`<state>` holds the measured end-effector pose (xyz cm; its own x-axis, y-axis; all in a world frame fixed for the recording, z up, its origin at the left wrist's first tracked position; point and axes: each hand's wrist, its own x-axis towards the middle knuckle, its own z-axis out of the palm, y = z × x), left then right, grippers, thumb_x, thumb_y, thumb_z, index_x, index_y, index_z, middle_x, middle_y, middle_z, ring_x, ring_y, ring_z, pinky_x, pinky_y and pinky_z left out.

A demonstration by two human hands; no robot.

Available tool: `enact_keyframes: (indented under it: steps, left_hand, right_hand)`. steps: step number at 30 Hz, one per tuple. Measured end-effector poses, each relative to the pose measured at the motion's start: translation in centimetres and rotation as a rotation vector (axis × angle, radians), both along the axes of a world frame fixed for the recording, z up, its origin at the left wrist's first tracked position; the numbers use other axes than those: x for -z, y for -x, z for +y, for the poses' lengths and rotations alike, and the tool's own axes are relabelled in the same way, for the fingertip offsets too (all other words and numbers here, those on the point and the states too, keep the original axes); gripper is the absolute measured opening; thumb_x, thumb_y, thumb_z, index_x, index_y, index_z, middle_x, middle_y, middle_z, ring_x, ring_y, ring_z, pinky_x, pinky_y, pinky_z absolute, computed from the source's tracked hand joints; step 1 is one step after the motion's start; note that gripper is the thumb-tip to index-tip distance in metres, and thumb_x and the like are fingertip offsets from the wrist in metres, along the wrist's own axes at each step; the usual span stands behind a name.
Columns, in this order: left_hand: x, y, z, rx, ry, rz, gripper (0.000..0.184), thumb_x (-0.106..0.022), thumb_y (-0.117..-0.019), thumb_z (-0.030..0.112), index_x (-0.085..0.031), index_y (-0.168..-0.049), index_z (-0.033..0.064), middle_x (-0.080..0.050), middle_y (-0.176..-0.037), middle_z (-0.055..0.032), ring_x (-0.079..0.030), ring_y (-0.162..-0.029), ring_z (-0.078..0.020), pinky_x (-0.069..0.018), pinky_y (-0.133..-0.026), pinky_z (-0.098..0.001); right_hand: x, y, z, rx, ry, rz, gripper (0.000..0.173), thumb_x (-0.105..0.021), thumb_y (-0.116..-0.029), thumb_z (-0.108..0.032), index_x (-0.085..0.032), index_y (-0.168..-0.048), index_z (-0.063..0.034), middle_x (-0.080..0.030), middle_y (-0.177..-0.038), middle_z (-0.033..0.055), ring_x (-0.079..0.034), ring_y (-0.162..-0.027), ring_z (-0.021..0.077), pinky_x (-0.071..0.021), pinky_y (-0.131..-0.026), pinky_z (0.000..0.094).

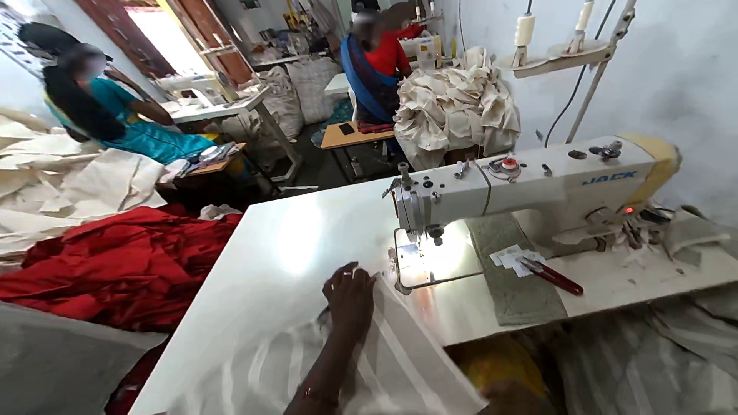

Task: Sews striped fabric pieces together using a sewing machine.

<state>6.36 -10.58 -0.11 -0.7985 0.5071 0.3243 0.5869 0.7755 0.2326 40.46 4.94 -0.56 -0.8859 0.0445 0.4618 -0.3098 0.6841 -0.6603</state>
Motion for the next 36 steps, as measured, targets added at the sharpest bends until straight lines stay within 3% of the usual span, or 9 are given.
enact_keyframes:
  steps: [4, 7, 9, 14, 17, 24, 29, 32, 36]
  left_hand:
    - [1.1, -7.0, -3.3, 0.097, -0.339, -0.206, 0.029, -0.056, -0.1018, 0.018, -0.07, -0.114, -0.0043, -0.071, -0.111, -0.0195, -0.067, -0.106, -0.0375, -0.0489, -0.097, -0.0616]
    - [-1.5, -12.3, -4.3, 0.208, -0.675, -0.287, 0.018, -0.06, -0.0986, 0.017, -0.067, -0.097, 0.0008, -0.065, -0.078, 0.0009, -0.06, -0.067, -0.0011, -0.0524, -0.063, -0.0185]
    - [-4.6, -15.1, -4.9, 0.339, -0.851, -0.324, 0.015, -0.066, -0.0945, 0.011, -0.065, -0.101, -0.0021, -0.067, -0.079, 0.004, -0.061, -0.066, 0.0043, -0.0531, -0.062, -0.0122]
    - [-10.7, -18.1, -6.9, 0.575, -0.891, -0.183, 0.042, -0.068, -0.098, 0.021, -0.057, -0.128, -0.0055, -0.071, -0.086, 0.004, -0.064, -0.072, 0.0038, -0.0566, -0.066, -0.0132]
    - [-12.3, -18.5, -8.4, 0.617, -0.862, -0.107, 0.032, -0.067, -0.0994, 0.023, -0.067, -0.12, -0.0018, -0.072, -0.089, 0.0, -0.065, -0.076, 0.0031, -0.0562, -0.069, -0.0134]
    - [-14.6, -19.6, -10.1, 0.734, -1.031, -0.417, 0.014, -0.067, -0.0993, 0.019, -0.077, -0.102, 0.0091, -0.073, -0.095, 0.0045, -0.068, -0.083, -0.0002, -0.0591, -0.074, -0.0168]
    - [-15.3, -19.9, -9.5, 0.847, -1.022, -0.357, 0.015, -0.062, -0.1032, 0.021, -0.072, -0.101, 0.01, -0.069, -0.096, 0.0043, -0.066, -0.087, 0.0023, -0.0578, -0.074, -0.0138]
    - [-15.6, -19.3, -8.9, 0.904, -0.955, -0.282, 0.018, -0.059, -0.1036, 0.024, -0.07, -0.108, 0.0094, -0.068, -0.102, 0.0016, -0.065, -0.092, 0.0008, -0.0567, -0.077, -0.0145]
    - [-15.6, -17.7, -8.0, 0.639, -1.02, -0.052, 0.027, -0.068, -0.0967, 0.027, -0.063, -0.076, 0.0106, -0.057, -0.065, 0.0057, -0.05, -0.055, 0.0063, -0.0413, -0.049, -0.0097]
  right_hand:
    - [1.0, -5.1, 3.8, 0.014, -0.239, -0.487, 0.019, -0.064, -0.093, -0.004, -0.08, -0.1, -0.0104, -0.077, -0.106, 0.0096, -0.067, -0.116, 0.0364, -0.0535, -0.097, 0.0572]
    - [-0.8, -4.1, 3.2, -0.105, -0.214, -0.836, 0.024, -0.059, -0.0958, -0.003, -0.076, -0.113, -0.0035, -0.07, -0.122, 0.0207, -0.059, -0.123, 0.0465, -0.0427, -0.104, 0.0673]
    - [-4.8, -2.2, 1.5, 0.027, -0.194, -0.582, 0.024, -0.059, -0.0945, -0.004, -0.075, -0.112, -0.0033, -0.07, -0.122, 0.0207, -0.062, -0.12, 0.0448, -0.0421, -0.104, 0.068]
    - [-11.6, 4.8, -4.8, 0.236, 0.118, 0.172, 0.029, -0.068, -0.0975, -0.035, -0.076, -0.117, -0.0153, -0.073, -0.114, -0.0022, -0.065, -0.111, 0.0106, -0.0556, -0.094, 0.0334]
    - [-14.5, 6.5, -7.1, 0.149, 0.223, 0.261, 0.016, -0.072, -0.0944, -0.027, -0.079, -0.095, -0.0133, -0.074, -0.091, -0.0033, -0.065, -0.092, 0.0058, -0.0523, -0.083, 0.0261]
    - [-13.7, 5.8, -9.5, 0.4, -0.48, 0.773, 0.013, -0.062, -0.1007, -0.024, -0.068, -0.112, -0.0217, -0.066, -0.096, -0.0042, -0.06, -0.092, 0.0126, -0.0385, -0.107, 0.0379]
    - [-15.3, 4.7, -8.4, 0.188, -0.085, 0.594, 0.022, -0.066, -0.1002, -0.036, -0.073, -0.117, -0.0225, -0.071, -0.103, -0.0051, -0.065, -0.103, 0.006, -0.0425, -0.112, 0.0393]
    - [-17.1, 5.0, -7.5, 0.15, -0.021, 0.581, 0.009, -0.074, -0.0947, -0.024, -0.076, -0.098, -0.0162, -0.072, -0.087, -0.0048, -0.068, -0.089, 0.0028, -0.0435, -0.112, 0.0375]
    - [-17.8, 4.6, -8.2, 0.417, -0.403, 0.793, 0.007, -0.063, -0.0989, -0.029, -0.063, -0.095, -0.0237, -0.062, -0.083, -0.0062, -0.061, -0.086, 0.0068, -0.0353, -0.113, 0.037]
